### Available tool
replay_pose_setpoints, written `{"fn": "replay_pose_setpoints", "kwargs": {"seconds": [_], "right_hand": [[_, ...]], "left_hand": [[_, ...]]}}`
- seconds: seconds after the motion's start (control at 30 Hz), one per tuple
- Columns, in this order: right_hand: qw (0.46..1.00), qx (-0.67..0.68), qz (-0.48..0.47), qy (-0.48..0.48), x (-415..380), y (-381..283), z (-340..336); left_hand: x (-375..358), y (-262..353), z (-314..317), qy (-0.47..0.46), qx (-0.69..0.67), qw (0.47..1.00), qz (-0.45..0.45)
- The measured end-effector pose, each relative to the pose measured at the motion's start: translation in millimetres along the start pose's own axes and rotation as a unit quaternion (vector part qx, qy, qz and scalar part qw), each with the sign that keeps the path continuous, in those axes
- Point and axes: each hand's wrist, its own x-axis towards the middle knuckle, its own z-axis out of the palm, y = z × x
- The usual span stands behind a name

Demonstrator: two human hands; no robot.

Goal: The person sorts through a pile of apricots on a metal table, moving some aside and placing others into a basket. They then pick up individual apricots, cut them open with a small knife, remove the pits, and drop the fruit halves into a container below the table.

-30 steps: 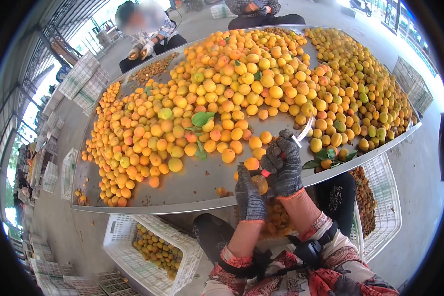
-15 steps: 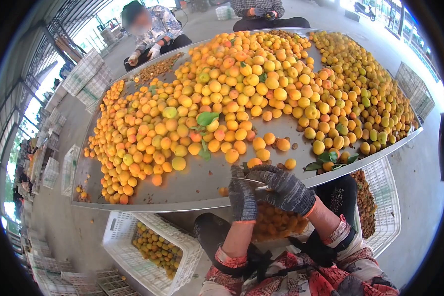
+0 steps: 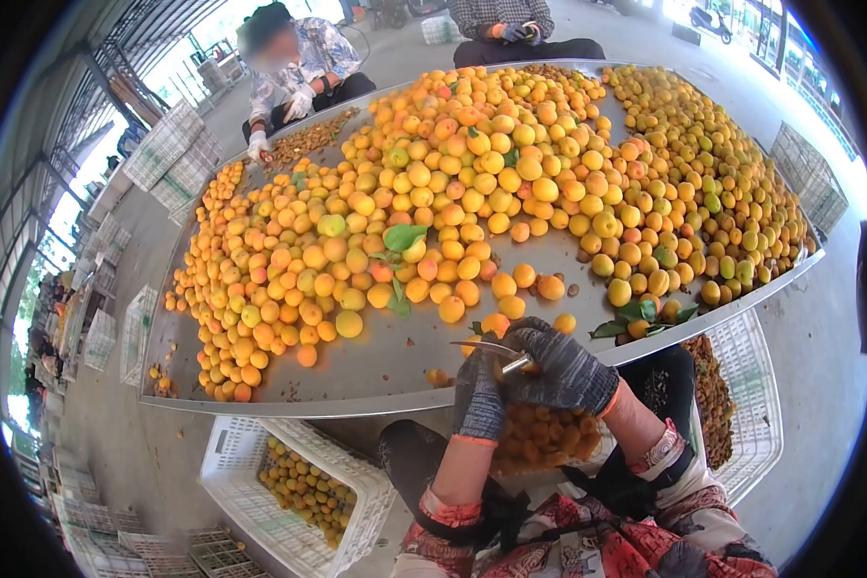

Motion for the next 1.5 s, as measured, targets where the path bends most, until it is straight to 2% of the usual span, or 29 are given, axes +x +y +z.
{"fn": "replay_pose_setpoints", "kwargs": {"seconds": [0.03, 0.07, 0.13, 0.17, 0.2, 0.23, 0.27, 0.3, 0.33, 0.53, 0.57, 0.63, 0.77, 0.83, 0.87, 0.93, 0.97, 1.03, 1.07, 1.1, 1.13, 1.17, 1.2, 1.23, 1.27, 1.3, 1.33, 1.47, 1.5], "right_hand": [[1.000, 0.022, 0.003, -0.011, 0, 4, 1], [1.000, 0.023, 0.003, -0.011, -1, 11, 5], [0.999, 0.024, -0.038, 0.006, -3, 24, 13], [0.999, 0.025, -0.038, 0.005, -4, 26, 14], [0.999, 0.007, -0.037, -0.009, -2, 23, 11], [0.999, -0.010, -0.035, -0.022, 0, 19, 7], [0.999, -0.010, -0.034, -0.022, 0, 15, 4], [0.999, -0.003, -0.004, -0.033, 0, 11, 0], [0.999, 0.005, 0.027, -0.043, -1, 9, -3], [0.999, -0.026, -0.033, -0.024, 2, 19, 0], [0.999, -0.028, -0.031, -0.022, 1, 18, 0], [0.998, -0.035, -0.012, -0.049, -1, 15, 2], [0.998, 0.047, 0.017, -0.045, -1, 10, -4], [0.998, 0.031, -0.012, -0.044, -1, 13, -6], [0.999, 0.028, -0.011, -0.043, -2, 12, -8], [0.999, 0.020, 0.007, -0.045, -7, 9, -4], [0.999, 0.020, 0.004, -0.045, -6, 9, -3], [0.999, -0.005, 0.004, -0.049, -5, 11, -3], [0.999, -0.004, 0.001, -0.049, -5, 12, -2], [0.999, -0.010, -0.024, -0.026, -5, 13, -2], [0.999, -0.016, -0.050, -0.004, -4, 14, -2], [0.998, -0.015, -0.053, -0.005, -5, 16, -1], [0.999, -0.010, -0.035, -0.037, -5, 19, 1], [0.997, -0.005, -0.019, -0.070, -4, 18, 1], [0.997, -0.009, -0.025, -0.068, 2, 16, -4], [0.998, 0.017, -0.011, -0.060, 2, 8, -8], [0.998, 0.043, 0.004, -0.052, 3, 3, -10], [0.999, -0.012, -0.009, -0.046, 3, 6, -8], [0.999, -0.008, 0.010, -0.049, 4, 4, -9]], "left_hand": [[1, -7, -2, -0.015, 0.075, 0.994, 0.074], [2, -12, -5, -0.014, 0.076, 0.994, 0.073], [-1, -1, -10, -0.001, 0.272, 0.948, 0.168], [-1, 6, -6, 0.000, 0.272, 0.948, 0.166], [-5, 43, 4, 0.045, 0.049, 0.995, -0.068], [-7, 63, 10, 0.086, -0.178, 0.935, -0.295], [-2, 46, 8, 0.086, -0.178, 0.935, -0.296], [6, 14, 4, 0.027, 0.033, 0.992, -0.119], [8, 6, 3, -0.035, 0.240, 0.968, 0.068], [8, -8, 4, -0.047, 0.307, 0.941, 0.133], [13, -17, 2, -0.050, 0.306, 0.941, 0.134], [26, -29, -1, -0.052, 0.165, 0.985, 0.015], [9, -4, 6, -0.048, 0.155, 0.987, 0.022], [4, 10, 20, 0.085, -0.006, 0.996, -0.009], [8, 6, 18, 0.082, -0.007, 0.997, -0.008], [10, -13, 5, -0.004, 0.028, 0.998, -0.049], [13, -18, 3, -0.002, 0.028, 0.998, -0.047], [14, -18, 1, -0.017, -0.074, 0.994, -0.077], [11, -13, 1, -0.015, -0.073, 0.994, -0.076], [7, -8, 2, -0.025, 0.155, 0.986, 0.060], [2, 1, 3, -0.031, 0.372, 0.908, 0.190], [0, 9, 5, -0.028, 0.373, 0.908, 0.190], [-1, 18, 8, -0.020, 0.255, 0.965, 0.065], [-2, 23, 10, -0.010, 0.127, 0.990, -0.060], [6, 16, 11, -0.007, 0.126, 0.991, -0.053], [9, 1, 10, 0.024, 0.205, 0.976, 0.067], [10, 0, 9, 0.054, 0.281, 0.940, 0.186], [7, 18, 12, 0.055, 0.336, 0.921, 0.191], [8, 27, 12, 0.000, 0.249, 0.967, 0.061]]}}
